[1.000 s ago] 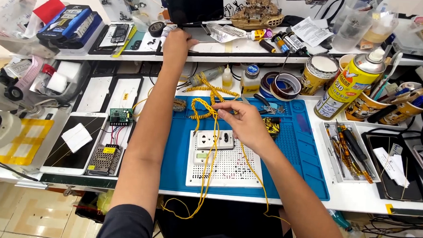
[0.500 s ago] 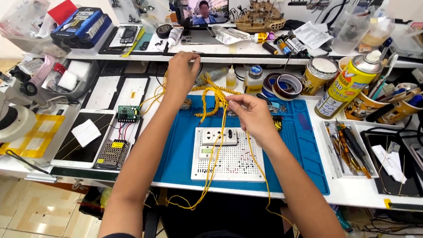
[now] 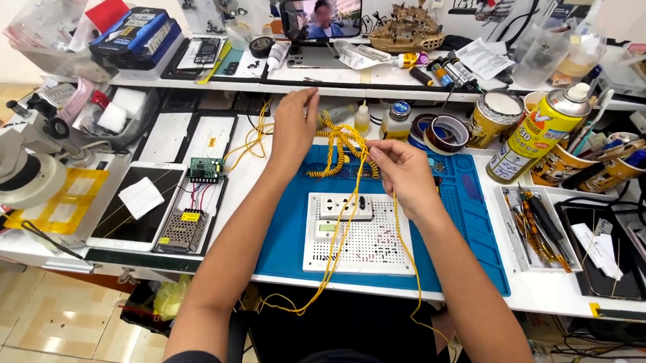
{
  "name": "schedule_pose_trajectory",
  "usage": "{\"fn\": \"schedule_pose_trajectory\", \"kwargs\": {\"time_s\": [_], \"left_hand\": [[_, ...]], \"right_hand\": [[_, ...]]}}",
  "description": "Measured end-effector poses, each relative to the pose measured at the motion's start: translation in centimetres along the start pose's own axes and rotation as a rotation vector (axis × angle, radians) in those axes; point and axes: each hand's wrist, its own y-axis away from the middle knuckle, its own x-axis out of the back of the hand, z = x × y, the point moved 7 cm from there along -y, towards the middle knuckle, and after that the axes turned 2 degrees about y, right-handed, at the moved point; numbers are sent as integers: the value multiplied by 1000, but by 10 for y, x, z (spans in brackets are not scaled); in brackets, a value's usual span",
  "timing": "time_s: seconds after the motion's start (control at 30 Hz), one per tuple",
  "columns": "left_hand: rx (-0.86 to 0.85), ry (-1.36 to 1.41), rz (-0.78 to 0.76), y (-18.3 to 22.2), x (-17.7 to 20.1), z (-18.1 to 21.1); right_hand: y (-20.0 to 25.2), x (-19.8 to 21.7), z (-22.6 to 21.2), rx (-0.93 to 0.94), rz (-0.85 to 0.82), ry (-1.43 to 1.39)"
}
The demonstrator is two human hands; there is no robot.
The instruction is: Braiding multiple yellow wires together on an electronics workbench.
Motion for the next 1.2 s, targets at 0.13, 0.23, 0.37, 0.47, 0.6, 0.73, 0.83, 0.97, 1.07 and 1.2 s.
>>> {"fn": "schedule_pose_trajectory", "kwargs": {"time_s": [0.13,0.23,0.37,0.47,0.6,0.73,0.83,0.97,1.07,1.2], "left_hand": [[241,140,85,-39,-28,-116],[469,301,70,-65,-39,-157],[666,368,1,-84,-39,-146],[505,443,-66,-102,-71,-189],[474,395,-186,-110,-70,-172],[538,348,-226,-107,-61,-156],[534,350,-238,-104,-59,-154],[515,349,-239,-104,-60,-156],[519,368,-253,-102,-58,-153],[493,385,-251,-104,-62,-162]], "right_hand": [[6,-10,-13,-53,8,103],[7,-9,-12,-96,17,183],[4,-2,-11,-99,20,166],[5,-3,-12,-108,30,172],[6,-5,-18,-108,29,195],[6,-3,-17,-119,32,196],[7,-4,-18,-129,32,200],[7,-4,-19,-125,27,209],[6,-4,-16,-136,25,171],[5,-3,-17,-119,31,207]]}}
